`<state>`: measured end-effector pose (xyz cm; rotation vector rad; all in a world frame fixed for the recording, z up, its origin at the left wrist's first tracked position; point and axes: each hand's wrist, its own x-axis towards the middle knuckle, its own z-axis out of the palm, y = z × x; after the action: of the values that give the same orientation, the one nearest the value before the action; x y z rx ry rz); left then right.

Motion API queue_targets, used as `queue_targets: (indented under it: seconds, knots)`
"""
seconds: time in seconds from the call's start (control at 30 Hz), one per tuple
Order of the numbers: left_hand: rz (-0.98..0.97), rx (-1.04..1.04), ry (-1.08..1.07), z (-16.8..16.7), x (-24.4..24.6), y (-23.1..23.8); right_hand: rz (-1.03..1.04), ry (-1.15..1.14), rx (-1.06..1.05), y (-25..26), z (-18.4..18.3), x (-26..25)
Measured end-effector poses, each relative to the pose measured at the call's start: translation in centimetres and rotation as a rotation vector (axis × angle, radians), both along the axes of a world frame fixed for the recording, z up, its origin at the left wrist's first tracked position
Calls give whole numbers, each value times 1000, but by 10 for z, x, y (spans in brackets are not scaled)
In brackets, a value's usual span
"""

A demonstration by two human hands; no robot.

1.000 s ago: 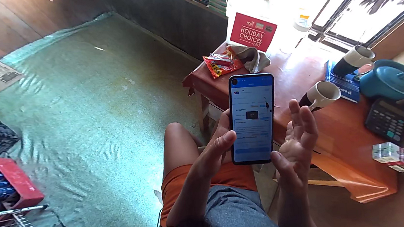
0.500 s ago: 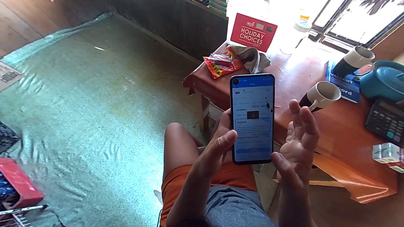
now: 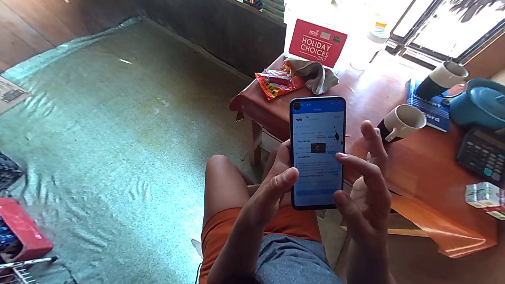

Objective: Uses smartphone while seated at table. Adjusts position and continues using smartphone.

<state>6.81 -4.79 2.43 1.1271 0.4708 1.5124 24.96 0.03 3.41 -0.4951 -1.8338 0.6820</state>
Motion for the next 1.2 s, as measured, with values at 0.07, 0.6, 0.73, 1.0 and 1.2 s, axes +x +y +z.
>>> queue_targets:
  seconds: [0.07,0.6,0.73,1.0,1.2]
  knots:
    - [11,-5,14,1,0,-1,0,-13,2,-1,-1,1]
    - [26,-30,29,0,1,-1,-55,39,26,3,2,9]
    - [31,-48,36,0,2,-1,-66,25,43,5,4,9]
    - [-11,-42,45,2,5,-1,-96,-30,175,22,20,9]
    - [-53,-33,61,2,5,1,-129,-175,249,37,39,2]
